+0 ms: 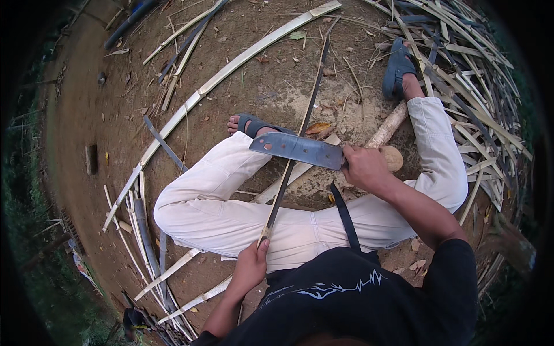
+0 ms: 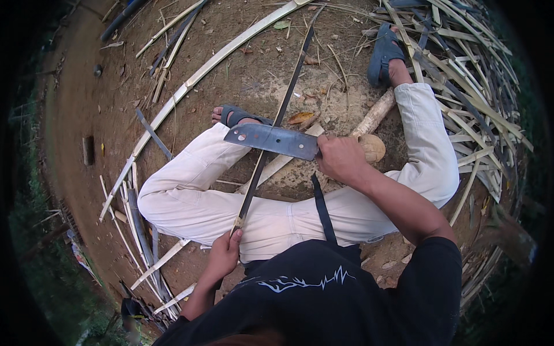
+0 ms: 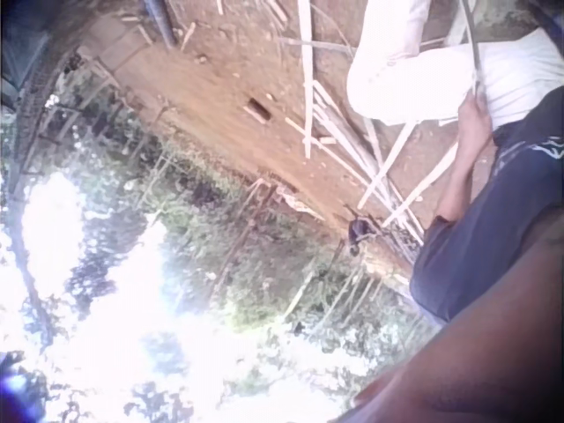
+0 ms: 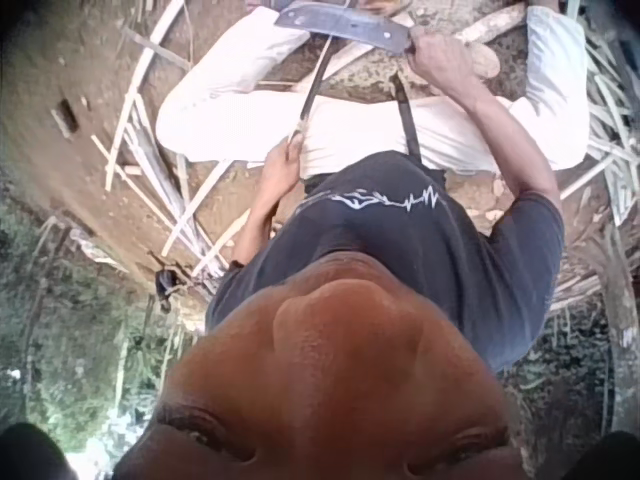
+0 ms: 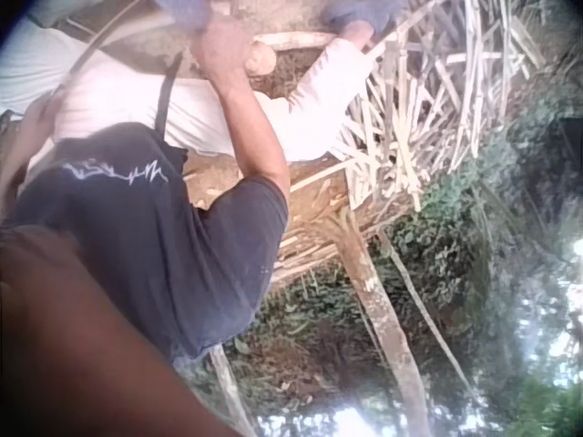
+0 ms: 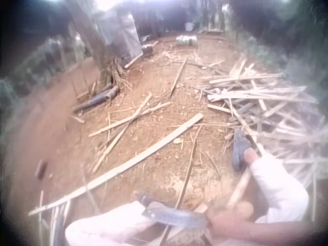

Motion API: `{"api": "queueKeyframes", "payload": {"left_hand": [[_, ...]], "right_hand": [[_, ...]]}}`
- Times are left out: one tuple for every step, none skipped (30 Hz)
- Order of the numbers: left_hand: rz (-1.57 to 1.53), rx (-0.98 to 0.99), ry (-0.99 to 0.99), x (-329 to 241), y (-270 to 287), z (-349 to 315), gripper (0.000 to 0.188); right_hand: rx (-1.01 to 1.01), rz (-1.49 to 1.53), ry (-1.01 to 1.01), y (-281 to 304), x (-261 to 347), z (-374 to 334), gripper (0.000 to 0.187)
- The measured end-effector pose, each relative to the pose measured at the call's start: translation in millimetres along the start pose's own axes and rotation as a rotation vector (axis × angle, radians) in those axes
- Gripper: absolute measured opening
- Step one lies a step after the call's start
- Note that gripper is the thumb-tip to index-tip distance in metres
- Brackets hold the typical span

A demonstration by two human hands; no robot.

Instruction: The person is stripping thin layers from a bamboo pole using a machete. They pull the blade along the length of the pole repeatedly to shave off fine strips.

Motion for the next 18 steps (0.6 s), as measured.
{"api": "queueKeyframes", "payload": {"left_hand": [[-0.006,-0.002,0.0,1.4,1.5,-3.9,0.044],[-0.039,0.029,0.025,5.2,-4.1,-5.4,0.044],[-0.074,0.051,0.048,7.7,-10.8,-5.6,0.044],[-0.109,0.074,0.072,9.1,-16.6,-5.6,0.045],[-0.116,0.065,0.072,7.0,-17.7,-4.6,0.045],[-0.114,0.067,0.075,7.5,-17.4,-6.0,0.046],[-0.109,0.071,0.066,6.2,-16.3,-4.6,0.046],[-0.112,0.075,0.071,8.2,-16.8,-3.7,0.046],[-0.118,0.074,0.074,11.0,-17.3,-0.6,0.046],[-0.125,0.073,0.078,13.5,-17.2,1.8,0.046],[-0.13,0.087,0.082,16.1,-17.7,2.3,0.047],[-0.138,0.096,0.093,20.5,-17.6,1.2,0.047],[-0.143,0.109,0.102,23.9,-17.4,0.4,0.047],[-0.144,0.107,0.109,23.4,-16.5,-0.7,0.047],[-0.144,0.102,0.117,20.8,-15.4,-2.8,0.048],[-0.14,0.1,0.125,21.0,-14.1,-5.3,0.048],[-0.168,0.119,0.133,22.9,-16.5,-7.0,0.048],[-0.187,0.137,0.131,23.0,-17.0,-5.6,0.048]], "right_hand": [[-0.019,0.012,0.086,-2.1,9.9,-6.4,0.021],[-0.037,0.025,0.172,-4.0,17.8,-12.5,0.021],[-0.061,0.037,0.264,-4.5,23.7,-14.1,0.021],[-0.067,0.02,0.312,-9.7,20.6,-12.1,0.021],[-0.077,-0.005,0.216,-6.3,0.1,3.2,0.021],[-0.083,-0.023,0.106,-4.5,-22.1,19.2,0.021],[-0.1,-0.026,-0.012,1.1,-50.7,37.4,0.021],[-0.116,-0.034,-0.125,6.6,-73.8,48.2,0.021],[-0.101,-0.038,-0.106,9.0,-72.7,52.0,0.021],[-0.085,-0.043,-0.086,11.1,-69.0,56.2,0.021],[-0.07,-0.047,-0.067,13.9,-63.1,60.2,0.021],[-0.019,-0.03,-0.035,13.6,-44.4,56.2,0.02],[-0.014,-0.045,0.071,10.1,-32.0,53.8,0.02],[-0.009,-0.059,0.179,4.5,-20.6,52.5,0.02],[-0.005,-0.072,0.289,-1.5,-10.4,53.6,0.02],[-0.057,-0.101,0.254,1.6,-23.4,67.5,0.021],[-0.097,-0.083,0.062,9.7,-52.0,84.1,0.02],[-0.127,-0.052,-0.087,9.8,-94.7,108.0,0.019]]}}
Point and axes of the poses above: each hand's wrist, its own z-axis towards the middle knuckle, its own y-axis out of the back of the hand, x = y × z, the point moved 9 cm from there along z, towards the middle knuckle, and after that the axes turned 1 degree about -z, right-handed, at the moved point
